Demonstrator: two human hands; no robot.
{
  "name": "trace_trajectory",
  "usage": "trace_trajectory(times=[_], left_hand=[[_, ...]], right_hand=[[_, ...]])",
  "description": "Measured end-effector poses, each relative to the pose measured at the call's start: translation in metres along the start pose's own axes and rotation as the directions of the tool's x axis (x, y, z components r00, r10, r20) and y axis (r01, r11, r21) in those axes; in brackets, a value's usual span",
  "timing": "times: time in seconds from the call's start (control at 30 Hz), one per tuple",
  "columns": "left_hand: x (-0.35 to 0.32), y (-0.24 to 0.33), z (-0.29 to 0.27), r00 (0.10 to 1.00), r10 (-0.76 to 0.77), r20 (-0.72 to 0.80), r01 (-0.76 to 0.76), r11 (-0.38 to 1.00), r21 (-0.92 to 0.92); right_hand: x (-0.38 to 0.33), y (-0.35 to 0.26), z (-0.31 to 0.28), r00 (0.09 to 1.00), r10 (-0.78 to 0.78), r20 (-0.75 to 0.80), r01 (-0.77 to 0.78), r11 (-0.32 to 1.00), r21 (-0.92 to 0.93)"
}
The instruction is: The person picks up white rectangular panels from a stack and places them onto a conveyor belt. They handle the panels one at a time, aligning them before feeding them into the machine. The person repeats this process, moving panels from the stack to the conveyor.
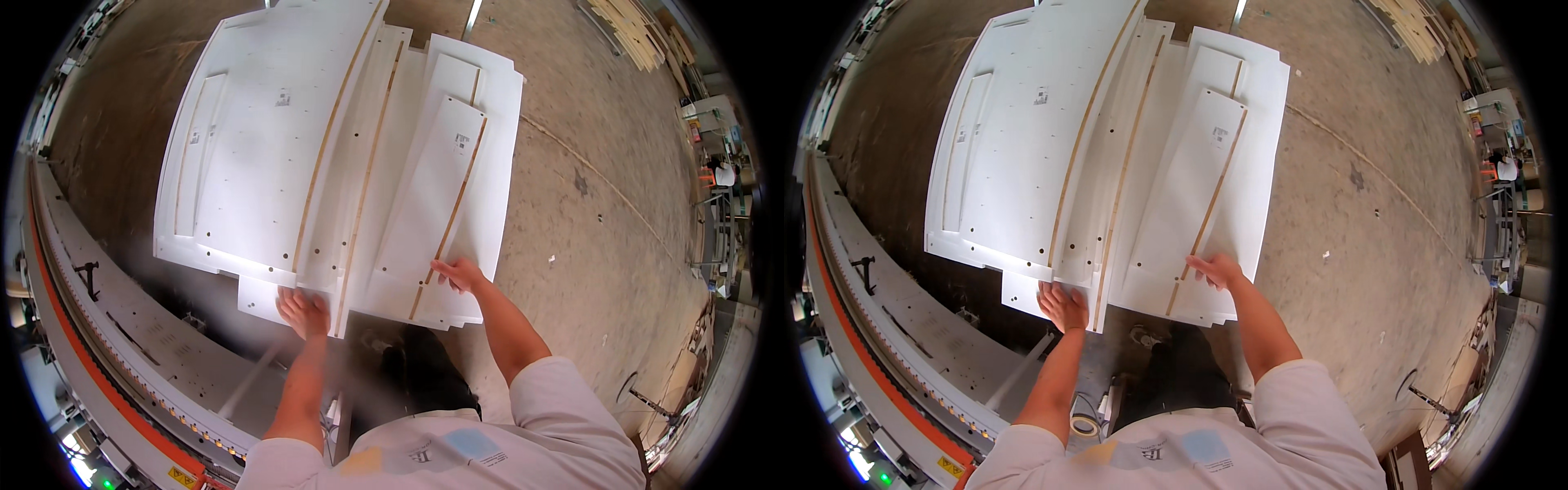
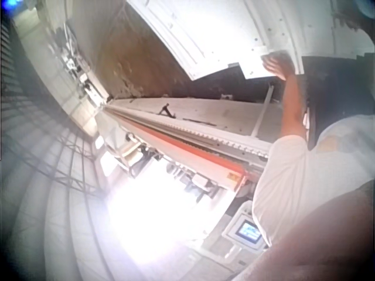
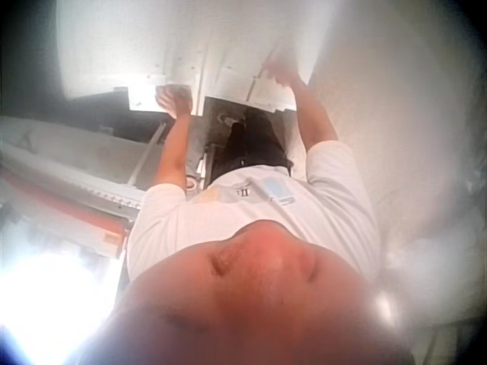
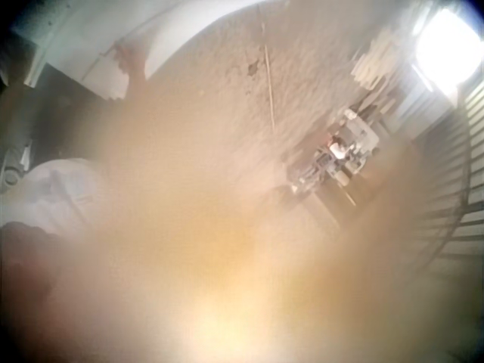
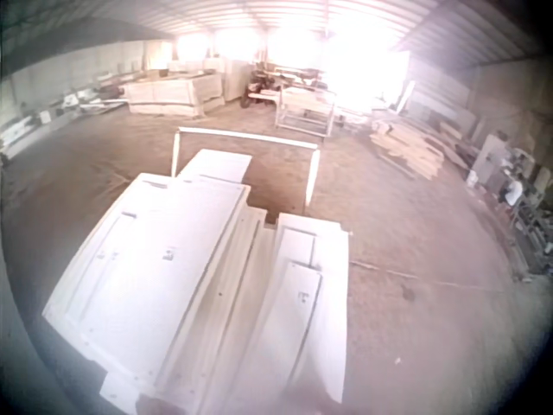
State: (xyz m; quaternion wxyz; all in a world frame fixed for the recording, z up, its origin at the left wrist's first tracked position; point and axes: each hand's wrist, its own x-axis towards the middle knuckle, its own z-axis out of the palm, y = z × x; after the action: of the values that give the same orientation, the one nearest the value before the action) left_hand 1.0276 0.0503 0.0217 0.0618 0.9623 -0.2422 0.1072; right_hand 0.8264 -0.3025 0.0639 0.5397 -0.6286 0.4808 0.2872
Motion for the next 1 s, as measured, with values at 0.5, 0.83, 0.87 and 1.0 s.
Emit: trace_trajectory(times=[0.5, 0.83, 0.87, 1.0], left_hand=[[-0.002, -0.001, 0.0, 1.0, -0.017, 0.002, 0.017, 0.999, -0.042], [-0.005, -0.006, 0.008, 0.998, -0.046, 0.038, 0.047, 0.998, -0.038], [-0.004, -0.005, 0.007, 0.999, -0.043, 0.034, 0.044, 0.998, -0.04], [-0.004, -0.004, 0.004, 0.998, -0.049, 0.033, 0.05, 0.997, -0.05]], right_hand=[[-0.002, -0.004, 0.0, 1.0, -0.006, -0.003, 0.006, 1.0, 0.017], [-0.001, -0.003, 0.002, 1.0, -0.022, -0.022, 0.022, 0.999, 0.035], [0.002, 0.0, 0.003, 0.999, -0.03, -0.026, 0.031, 0.998, 0.045], [0.002, -0.001, 0.003, 0.999, -0.042, -0.018, 0.043, 0.997, 0.066]])
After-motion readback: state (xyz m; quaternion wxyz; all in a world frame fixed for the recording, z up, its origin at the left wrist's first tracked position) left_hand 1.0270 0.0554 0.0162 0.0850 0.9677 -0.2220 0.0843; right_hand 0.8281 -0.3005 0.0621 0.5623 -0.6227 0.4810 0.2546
